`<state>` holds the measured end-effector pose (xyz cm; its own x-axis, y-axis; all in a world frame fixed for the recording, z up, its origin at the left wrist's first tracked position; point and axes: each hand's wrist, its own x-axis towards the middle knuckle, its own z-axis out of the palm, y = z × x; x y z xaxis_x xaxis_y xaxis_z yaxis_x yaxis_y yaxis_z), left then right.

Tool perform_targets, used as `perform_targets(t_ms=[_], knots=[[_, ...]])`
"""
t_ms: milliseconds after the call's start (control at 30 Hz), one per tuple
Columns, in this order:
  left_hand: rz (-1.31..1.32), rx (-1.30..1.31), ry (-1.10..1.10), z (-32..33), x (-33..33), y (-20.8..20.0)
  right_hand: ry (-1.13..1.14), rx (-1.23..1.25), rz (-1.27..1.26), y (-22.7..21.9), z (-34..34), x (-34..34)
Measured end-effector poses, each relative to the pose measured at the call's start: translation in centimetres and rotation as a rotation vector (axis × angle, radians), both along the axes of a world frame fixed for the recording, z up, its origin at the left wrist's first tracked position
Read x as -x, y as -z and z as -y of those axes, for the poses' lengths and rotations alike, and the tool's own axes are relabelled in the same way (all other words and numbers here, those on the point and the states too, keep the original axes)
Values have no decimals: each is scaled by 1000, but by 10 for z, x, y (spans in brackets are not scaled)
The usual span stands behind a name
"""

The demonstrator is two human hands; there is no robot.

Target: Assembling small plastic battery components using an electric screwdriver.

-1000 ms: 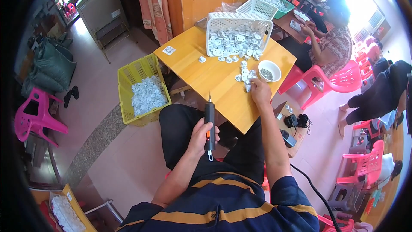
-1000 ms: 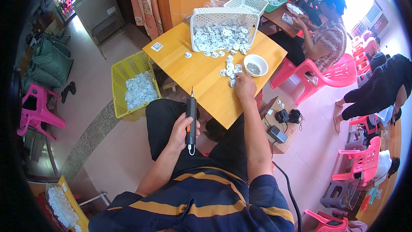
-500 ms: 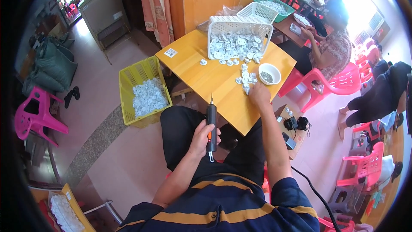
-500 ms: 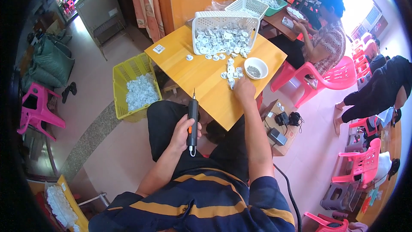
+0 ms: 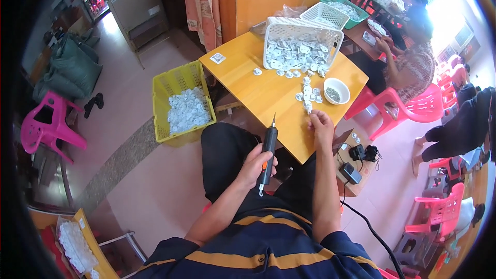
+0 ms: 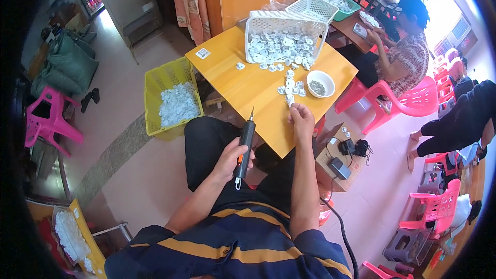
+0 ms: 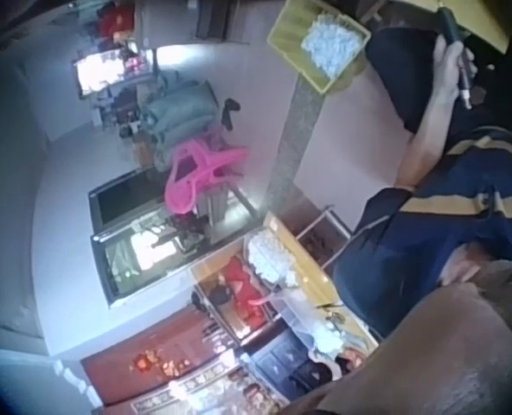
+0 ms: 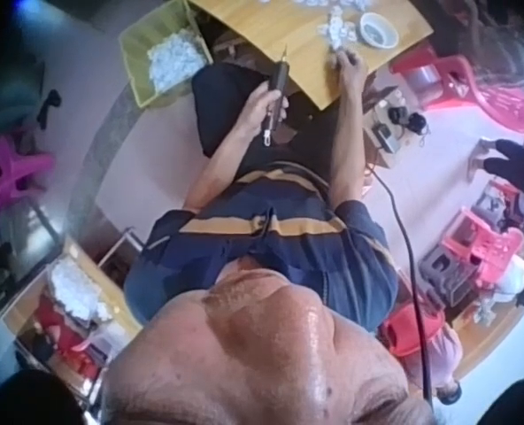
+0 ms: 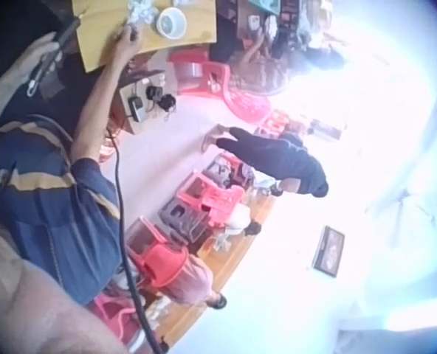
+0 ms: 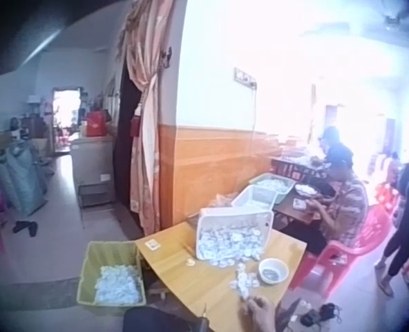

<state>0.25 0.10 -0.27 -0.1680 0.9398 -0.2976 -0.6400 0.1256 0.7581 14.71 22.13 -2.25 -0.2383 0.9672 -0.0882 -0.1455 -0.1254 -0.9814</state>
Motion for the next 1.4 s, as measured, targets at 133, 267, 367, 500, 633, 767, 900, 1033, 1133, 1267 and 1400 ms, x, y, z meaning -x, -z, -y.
perform_targets(t_ms=[133, 267, 367, 500, 633, 767, 900, 1033, 1133, 1267, 1400], knots=[[-13, -13, 62, 0, -1, -5, -95, 109, -160, -2, 20, 6], [-76, -6, 221, 0, -2, -10, -136, 216, -305, 5, 25, 6], [-103, -9, 276, 0, -4, -8, -158, 269, -345, 3, 28, 7], [-132, -23, 309, 1, -5, -7, -194, 230, -308, -1, 31, 7], [-140, -27, 302, 0, -6, -8, -238, 192, -319, 3, 30, 7], [-136, -32, 290, 2, -5, -7, -264, 191, -301, 5, 31, 9], [-128, -40, 275, 2, -4, -9, -249, 187, -296, 5, 32, 10], [-112, -33, 268, 1, -3, -10, -195, 200, -312, 0, 30, 10], [-121, -35, 275, 0, -3, -10, -150, 169, -284, -1, 28, 10], [-115, -27, 268, 4, -3, -11, -172, 185, -248, -11, 34, 18], [-83, -20, 275, 2, -7, 0, -188, 161, -219, -1, 28, 8]])
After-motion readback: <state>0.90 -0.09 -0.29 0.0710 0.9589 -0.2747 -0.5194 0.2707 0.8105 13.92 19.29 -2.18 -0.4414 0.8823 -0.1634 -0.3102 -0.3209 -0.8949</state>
